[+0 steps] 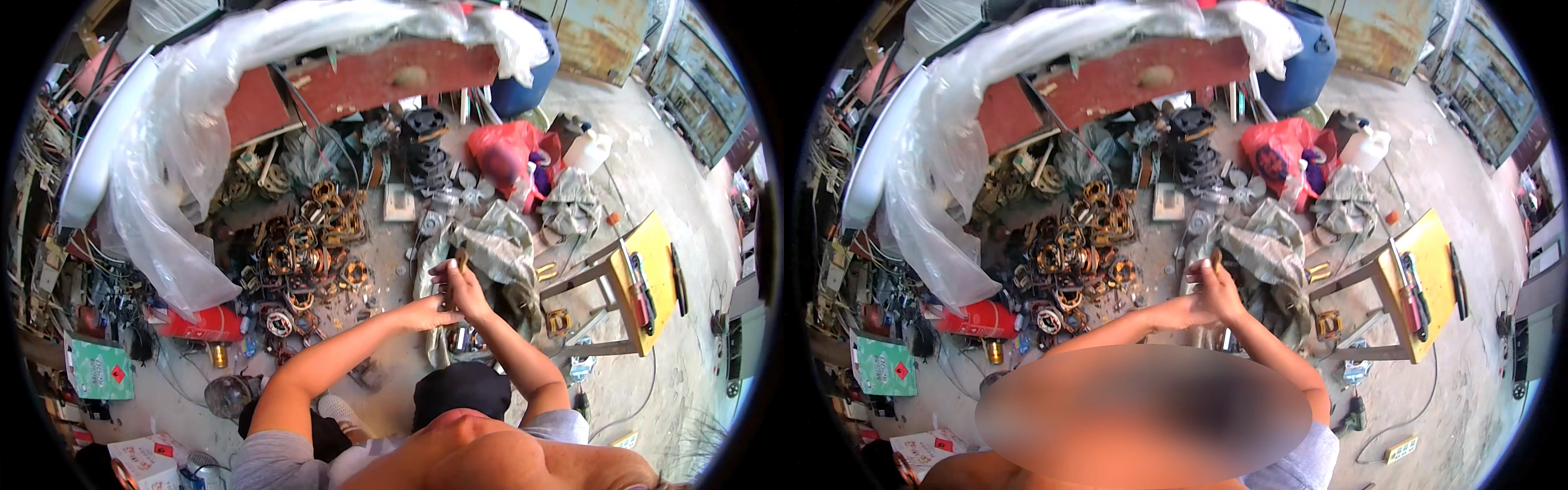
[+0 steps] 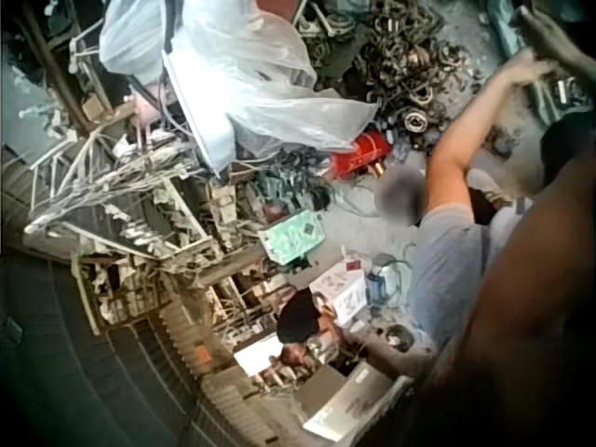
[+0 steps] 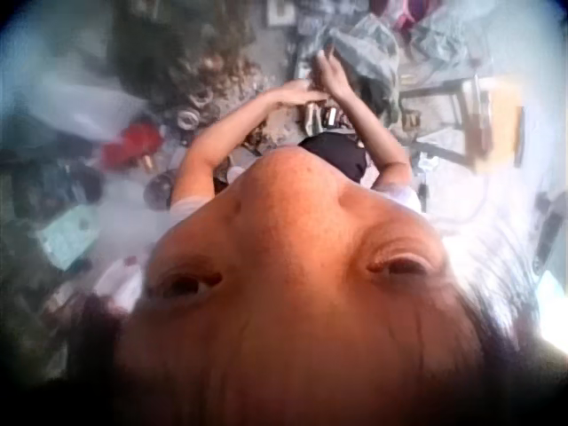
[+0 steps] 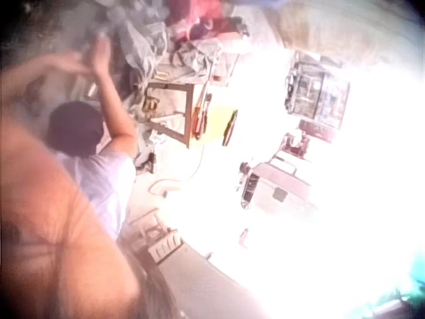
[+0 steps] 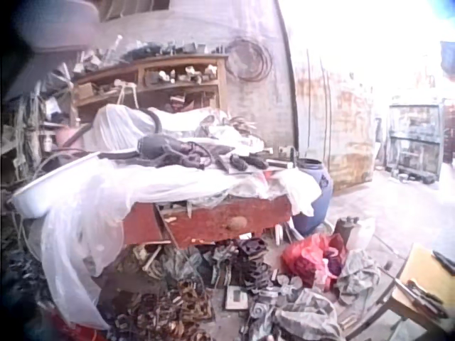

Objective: The person sorts through and disassembles several electric motor components by hand, using a utility knife to pry parts and pliers to pull at wiring before placing items into a large bag.

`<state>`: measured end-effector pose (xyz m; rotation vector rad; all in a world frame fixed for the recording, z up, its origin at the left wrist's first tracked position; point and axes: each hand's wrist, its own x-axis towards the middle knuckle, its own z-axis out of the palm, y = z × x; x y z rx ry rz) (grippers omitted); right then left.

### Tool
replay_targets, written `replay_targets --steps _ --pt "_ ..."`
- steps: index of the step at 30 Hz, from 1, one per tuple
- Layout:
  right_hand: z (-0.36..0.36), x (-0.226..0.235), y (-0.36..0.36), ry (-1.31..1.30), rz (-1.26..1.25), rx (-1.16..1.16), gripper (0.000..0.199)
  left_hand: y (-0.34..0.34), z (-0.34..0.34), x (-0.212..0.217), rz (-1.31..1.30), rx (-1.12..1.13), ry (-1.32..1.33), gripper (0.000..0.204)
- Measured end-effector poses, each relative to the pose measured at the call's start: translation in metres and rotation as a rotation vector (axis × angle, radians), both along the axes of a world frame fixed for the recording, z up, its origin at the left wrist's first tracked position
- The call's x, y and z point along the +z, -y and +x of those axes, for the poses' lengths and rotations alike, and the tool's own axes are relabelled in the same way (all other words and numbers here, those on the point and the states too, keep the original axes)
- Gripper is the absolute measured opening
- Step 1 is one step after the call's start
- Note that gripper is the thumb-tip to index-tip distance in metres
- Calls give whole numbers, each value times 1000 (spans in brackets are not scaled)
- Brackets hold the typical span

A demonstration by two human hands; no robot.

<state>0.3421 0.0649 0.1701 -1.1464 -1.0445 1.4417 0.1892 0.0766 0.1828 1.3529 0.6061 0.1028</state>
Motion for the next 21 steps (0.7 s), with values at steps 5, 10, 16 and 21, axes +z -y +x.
replay_targets --steps 5,10,16,21 --pt "9 121 -18 746 233 276 52 -2 -36 60 -19 206 36 41" --pt "37 268 -56 750 861 -422 17 19 -84 79 -238 472 15 29" --pt "69 418 -201 1027 1036 -724 27 16 -88 15 -276 684 -118 24" --pt "71 446 -313 1416 315 -459 58 21 -84 13 -218 619 -114 28"
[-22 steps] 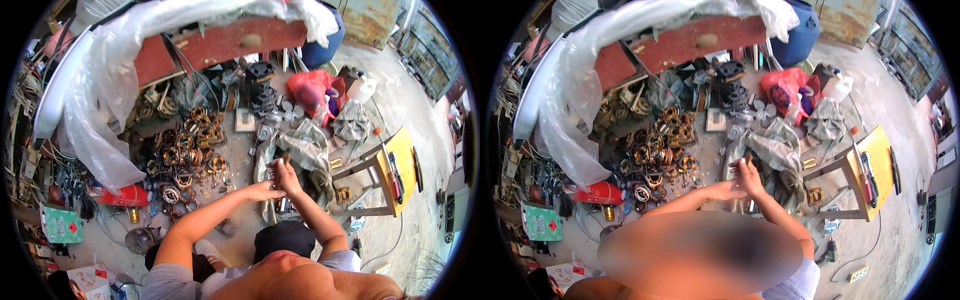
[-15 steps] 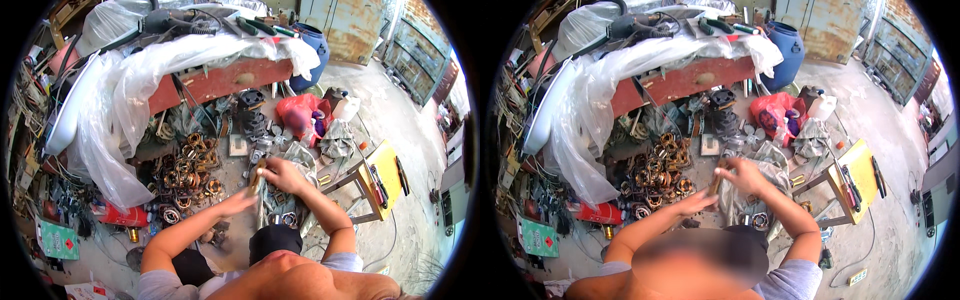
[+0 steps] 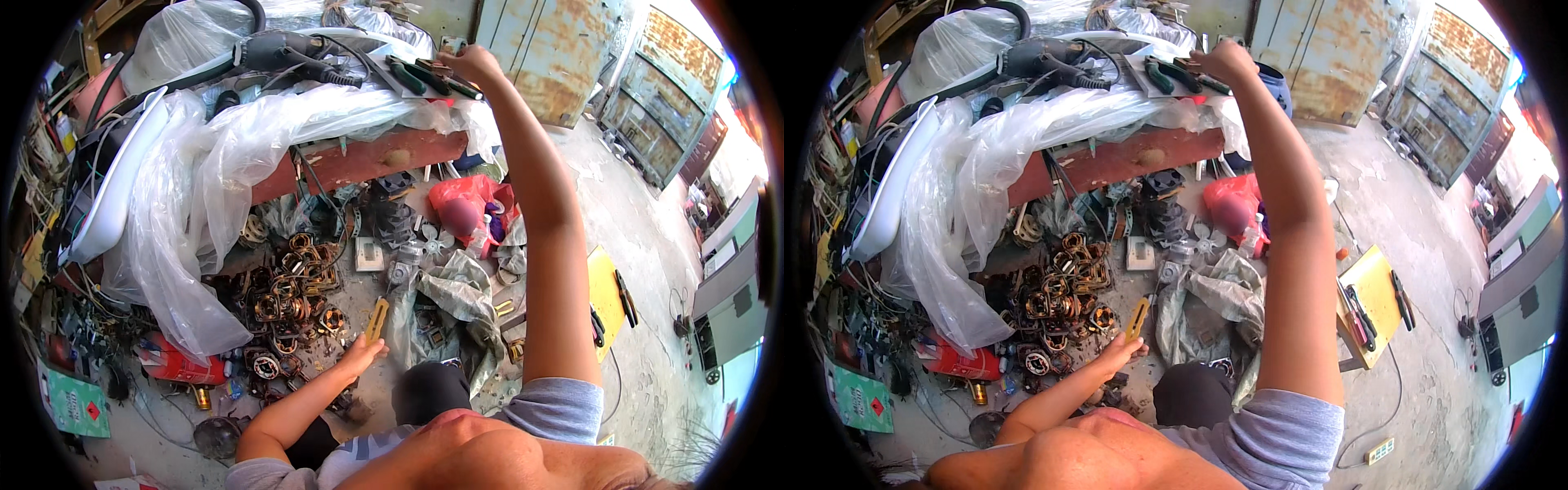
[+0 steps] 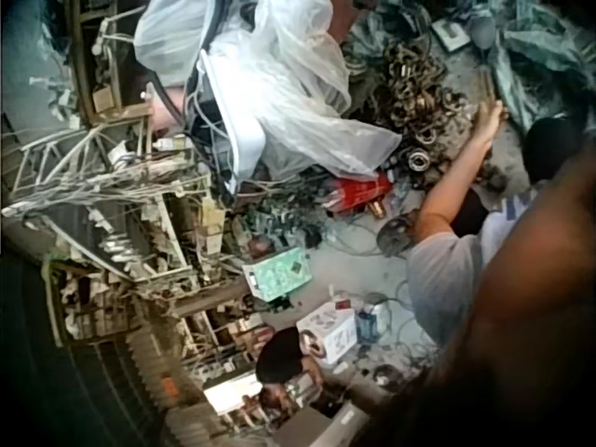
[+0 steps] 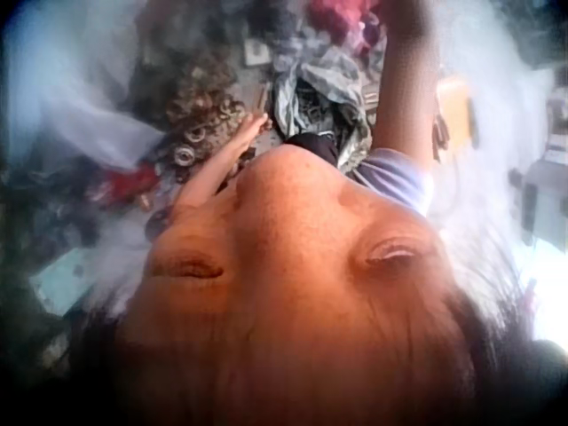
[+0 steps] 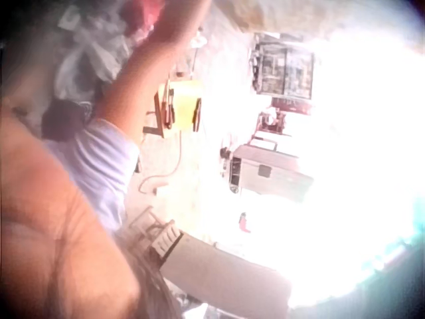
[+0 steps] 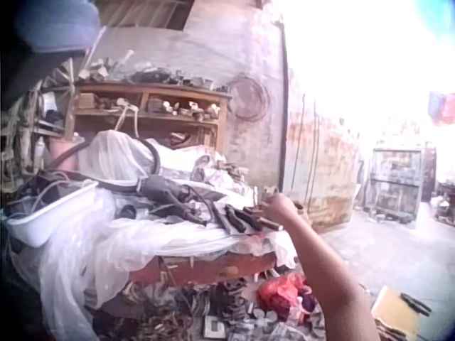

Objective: The person sorts through and disassembles several electric motor components by hand, using a utility knife to pry parts and pliers to pull at wiring before placing items into a large bag.

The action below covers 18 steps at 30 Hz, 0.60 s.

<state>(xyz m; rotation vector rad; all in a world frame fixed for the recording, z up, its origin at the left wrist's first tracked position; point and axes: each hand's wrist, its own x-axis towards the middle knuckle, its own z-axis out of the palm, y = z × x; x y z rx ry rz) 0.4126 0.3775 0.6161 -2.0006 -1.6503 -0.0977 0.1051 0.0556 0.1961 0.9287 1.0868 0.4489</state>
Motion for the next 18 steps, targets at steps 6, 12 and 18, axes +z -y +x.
replay_targets --steps 6,12,18 --pt "-5 -6 -40 38 -155 -65 80 2 -6 -2 25 -23 28 29" --pt "-10 -1 -34 142 -82 -61 76 1 -14 6 -1 13 33 27" --pt "-11 -2 -30 220 118 14 63 -2 -16 -6 52 39 25 28"
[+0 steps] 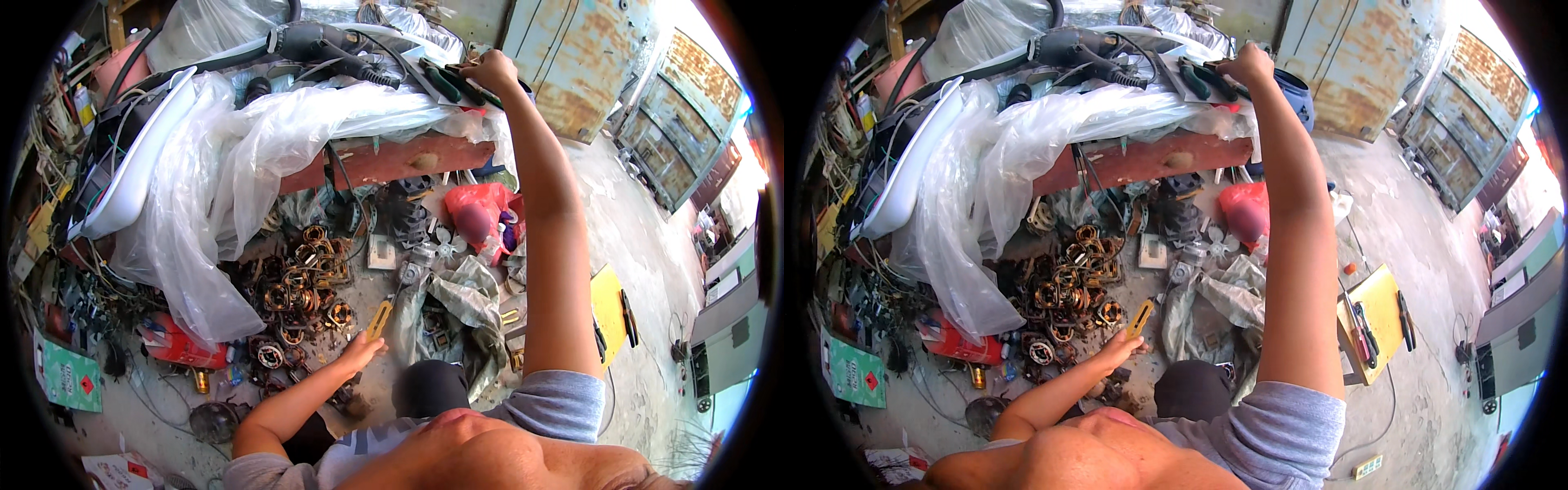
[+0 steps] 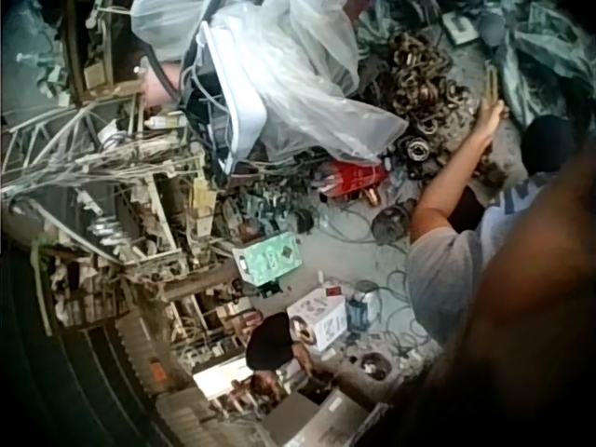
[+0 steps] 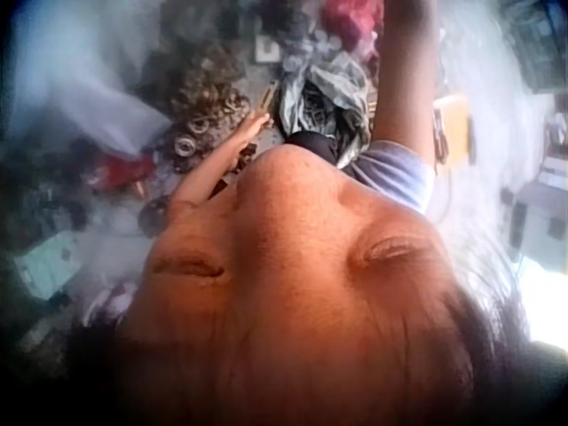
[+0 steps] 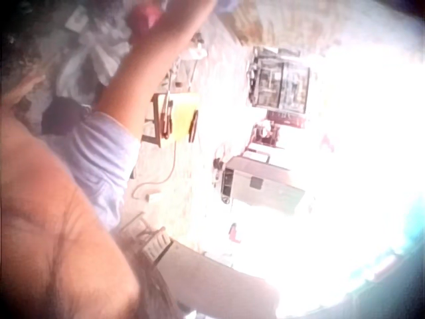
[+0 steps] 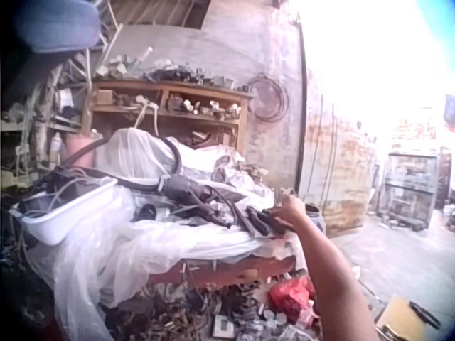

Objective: The person sorts through and disassembles several electric motor components by hand, using a utility knife to pry parts and pliers to pull at wiring before placing items into a large bag.

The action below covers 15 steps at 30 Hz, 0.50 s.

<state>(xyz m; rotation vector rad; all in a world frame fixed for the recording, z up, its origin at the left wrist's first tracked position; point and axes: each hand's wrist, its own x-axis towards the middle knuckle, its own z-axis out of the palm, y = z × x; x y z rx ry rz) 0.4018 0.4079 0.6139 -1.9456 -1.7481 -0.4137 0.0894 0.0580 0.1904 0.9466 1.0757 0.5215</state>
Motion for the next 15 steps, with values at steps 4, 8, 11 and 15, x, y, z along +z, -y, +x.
replay_targets --steps 4,8,11,15 --pt "-3 -5 4 58 165 163 47 -2 3 -13 27 8 -10 29" --pt "-7 -5 24 289 428 296 34 -3 3 -17 46 -15 -33 28" --pt "-2 -4 50 377 660 357 52 -4 2 -18 47 -21 -26 27" --pt "-2 -15 114 195 977 438 61 -5 2 -20 32 -18 -39 24"
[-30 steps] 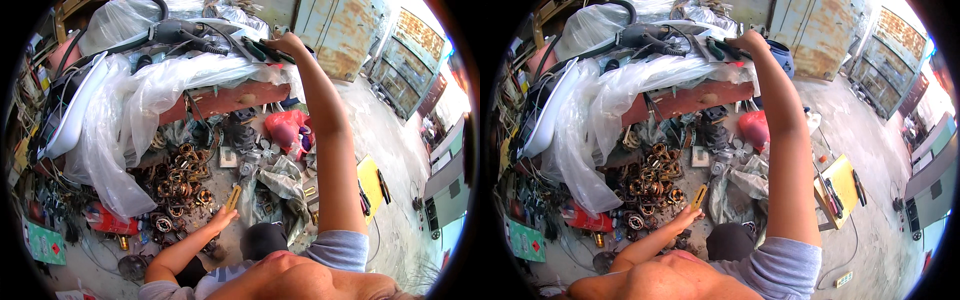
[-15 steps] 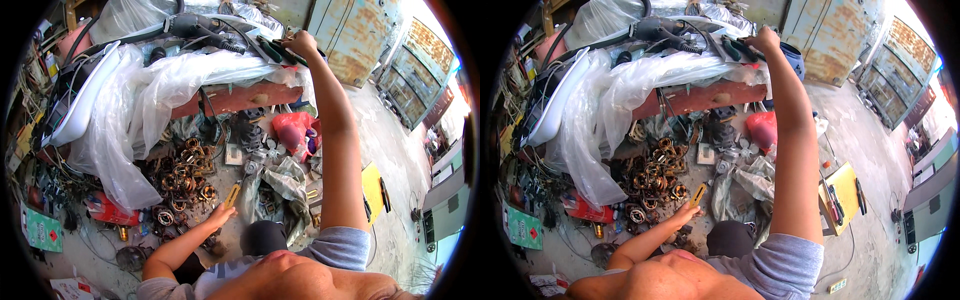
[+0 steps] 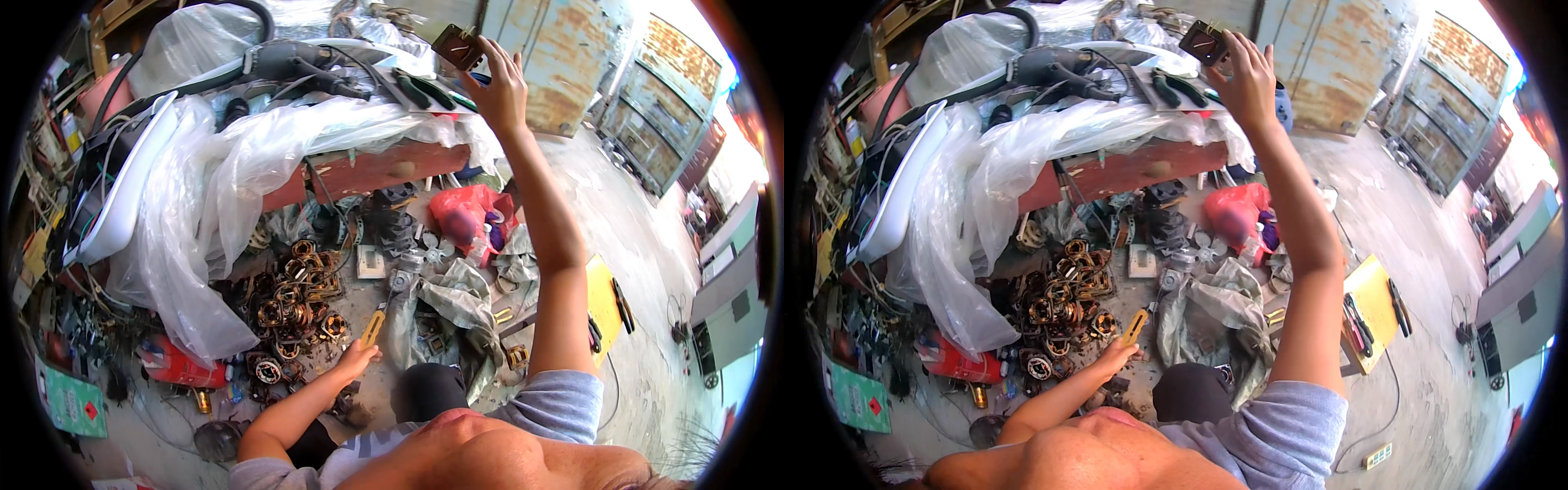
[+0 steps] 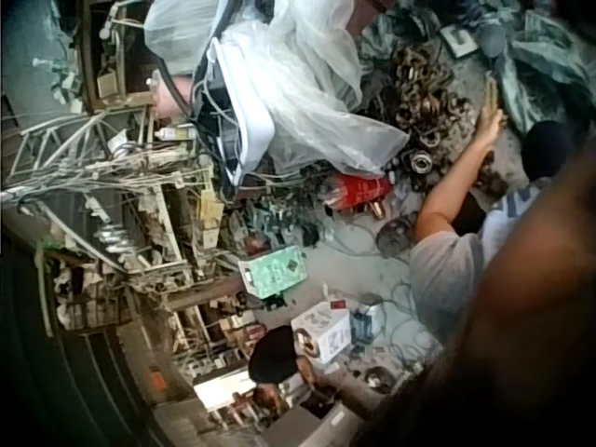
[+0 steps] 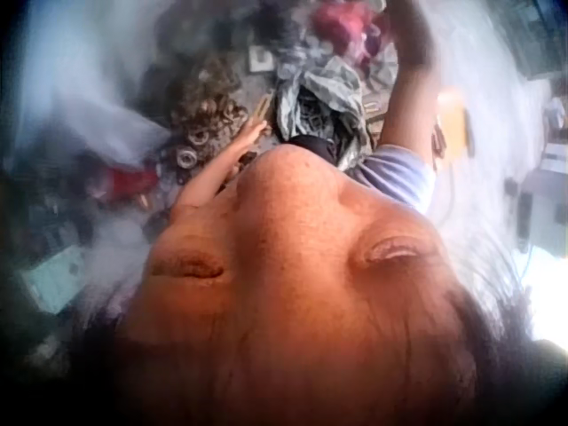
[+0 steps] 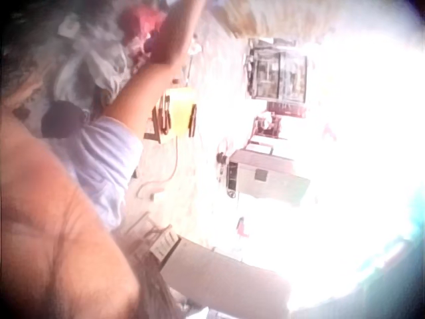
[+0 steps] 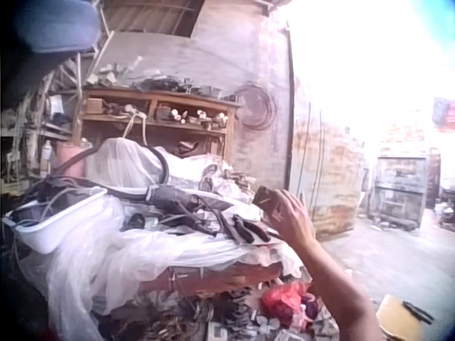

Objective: The person sorts through and disassembles several electric motor components by hand, using a utility knife to pry parts and pliers to pull at wiring before placing items into a large bag.

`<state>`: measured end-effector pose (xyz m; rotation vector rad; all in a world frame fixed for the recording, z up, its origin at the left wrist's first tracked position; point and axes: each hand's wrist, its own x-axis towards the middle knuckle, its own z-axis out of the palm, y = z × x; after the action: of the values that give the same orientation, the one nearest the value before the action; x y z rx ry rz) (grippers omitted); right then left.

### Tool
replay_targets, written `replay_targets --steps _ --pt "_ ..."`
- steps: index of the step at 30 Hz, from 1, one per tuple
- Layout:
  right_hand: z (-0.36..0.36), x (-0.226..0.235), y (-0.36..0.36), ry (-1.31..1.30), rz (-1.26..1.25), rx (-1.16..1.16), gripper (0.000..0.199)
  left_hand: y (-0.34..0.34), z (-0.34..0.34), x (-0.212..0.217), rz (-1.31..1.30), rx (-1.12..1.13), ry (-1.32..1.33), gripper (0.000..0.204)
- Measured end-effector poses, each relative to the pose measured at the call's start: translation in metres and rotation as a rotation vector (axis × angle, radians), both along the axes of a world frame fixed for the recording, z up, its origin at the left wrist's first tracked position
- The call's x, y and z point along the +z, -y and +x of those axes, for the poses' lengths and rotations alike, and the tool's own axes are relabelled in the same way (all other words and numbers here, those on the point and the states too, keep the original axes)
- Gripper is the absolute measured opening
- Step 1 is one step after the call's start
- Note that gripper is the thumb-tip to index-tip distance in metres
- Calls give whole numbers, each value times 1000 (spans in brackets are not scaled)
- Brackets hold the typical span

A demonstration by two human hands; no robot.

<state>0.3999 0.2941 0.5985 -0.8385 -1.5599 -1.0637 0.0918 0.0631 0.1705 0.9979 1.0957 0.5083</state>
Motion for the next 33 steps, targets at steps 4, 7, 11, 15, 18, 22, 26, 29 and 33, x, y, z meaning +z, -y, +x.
replay_targets --steps 4,7,11,15,18,22,26,29,33 --pt "-24 -38 84 -334 -78 214 62 -6 -5 -3 -28 -10 -35 23" --pt "-28 -80 120 -485 -207 429 66 -7 -2 -3 -12 -27 -37 24" --pt "-32 -134 163 -783 -313 738 67 -7 8 -4 -46 -35 34 25" --pt "-38 -167 223 -1331 -686 965 57 -4 -1 9 -23 -51 -42 27" --pt "-5 -241 246 -1836 -1006 1116 49 2 -6 2 -6 -73 -22 26" --pt "18 -341 298 -2174 -1243 954 36 15 -10 20 -54 -62 -93 28" --pt "24 -429 334 -2411 -1546 724 26 26 -19 28 -95 -59 -187 32" --pt "32 -518 337 -2538 -1677 432 32 33 -26 22 -113 -54 -250 33" --pt "30 -580 324 -2548 -1651 233 46 46 -34 15 -157 -36 -274 35"
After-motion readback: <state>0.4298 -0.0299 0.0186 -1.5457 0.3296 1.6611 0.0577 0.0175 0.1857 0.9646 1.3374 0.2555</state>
